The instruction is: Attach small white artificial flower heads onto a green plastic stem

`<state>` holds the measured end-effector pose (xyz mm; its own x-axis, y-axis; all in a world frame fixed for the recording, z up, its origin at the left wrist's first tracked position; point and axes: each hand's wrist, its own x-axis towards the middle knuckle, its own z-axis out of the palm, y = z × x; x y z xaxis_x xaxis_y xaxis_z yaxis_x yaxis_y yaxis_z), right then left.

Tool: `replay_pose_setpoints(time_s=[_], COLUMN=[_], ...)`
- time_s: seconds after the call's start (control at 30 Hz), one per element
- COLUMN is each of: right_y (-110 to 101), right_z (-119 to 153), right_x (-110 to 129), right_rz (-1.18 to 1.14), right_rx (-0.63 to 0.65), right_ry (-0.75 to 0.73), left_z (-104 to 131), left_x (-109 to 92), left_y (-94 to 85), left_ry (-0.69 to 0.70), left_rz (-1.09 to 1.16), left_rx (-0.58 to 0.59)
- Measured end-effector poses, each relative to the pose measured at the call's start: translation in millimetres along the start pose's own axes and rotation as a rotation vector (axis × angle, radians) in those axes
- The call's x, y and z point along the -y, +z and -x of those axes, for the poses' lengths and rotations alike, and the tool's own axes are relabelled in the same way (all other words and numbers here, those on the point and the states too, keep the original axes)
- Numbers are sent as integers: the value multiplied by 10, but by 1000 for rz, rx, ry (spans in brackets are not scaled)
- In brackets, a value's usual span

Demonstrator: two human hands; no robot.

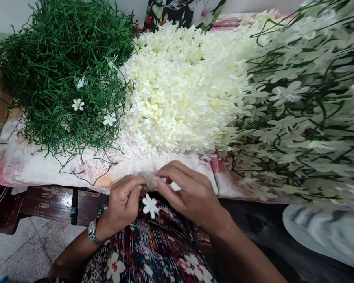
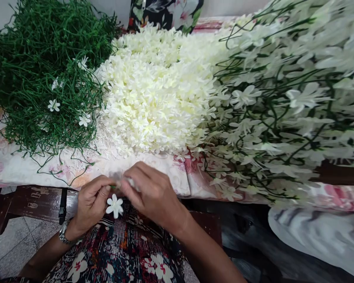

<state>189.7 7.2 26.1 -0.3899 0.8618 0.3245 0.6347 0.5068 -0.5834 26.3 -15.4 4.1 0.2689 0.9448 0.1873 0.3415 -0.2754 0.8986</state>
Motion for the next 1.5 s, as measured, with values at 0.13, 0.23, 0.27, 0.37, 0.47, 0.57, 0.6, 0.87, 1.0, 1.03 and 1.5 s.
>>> replay_pose_setpoints(time_s=[0.13, 0.23, 0.27, 0.37, 0.47, 0.57, 0.6, 0.87, 1.0, 1.03, 1.5], right_y=[70, 171, 202, 262, 251, 189, 164, 38, 39, 47, 339], right_z=[-231, -384, -418, -460, -429, -368, -346, -137, -72, -63, -367], right_x=[-166, -205, -203, -183, -173, -189, -198, -133, 5, 35, -76], right_rz=[389, 613, 663, 714, 653, 533, 497, 317, 87, 26, 602], right_rx=[-78, -71, -48, 21, 8, -21, -27, -9, 25, 42, 47], right_ry=[77, 149, 170, 191, 188, 150, 124, -124, -196, -201, -2], left_z=[-20, -29, -31, -33, -36, -46, -50, -77, -106, -109, -25], left_x=[22, 36, 43, 76, 108, 120, 119, 123, 116, 112, 154], left_y=[-72, -114, -124, -148, -172, -187, -186, -97, -90, -95, -116], left_ry=[-107, -134, -138, -134, -100, -29, -11, 3, 82, 120, -180], left_rz=[193, 303, 339, 433, 468, 458, 451, 295, 193, 179, 195], left_rx=[5, 37, 46, 59, 66, 83, 81, -188, -187, -180, -414])
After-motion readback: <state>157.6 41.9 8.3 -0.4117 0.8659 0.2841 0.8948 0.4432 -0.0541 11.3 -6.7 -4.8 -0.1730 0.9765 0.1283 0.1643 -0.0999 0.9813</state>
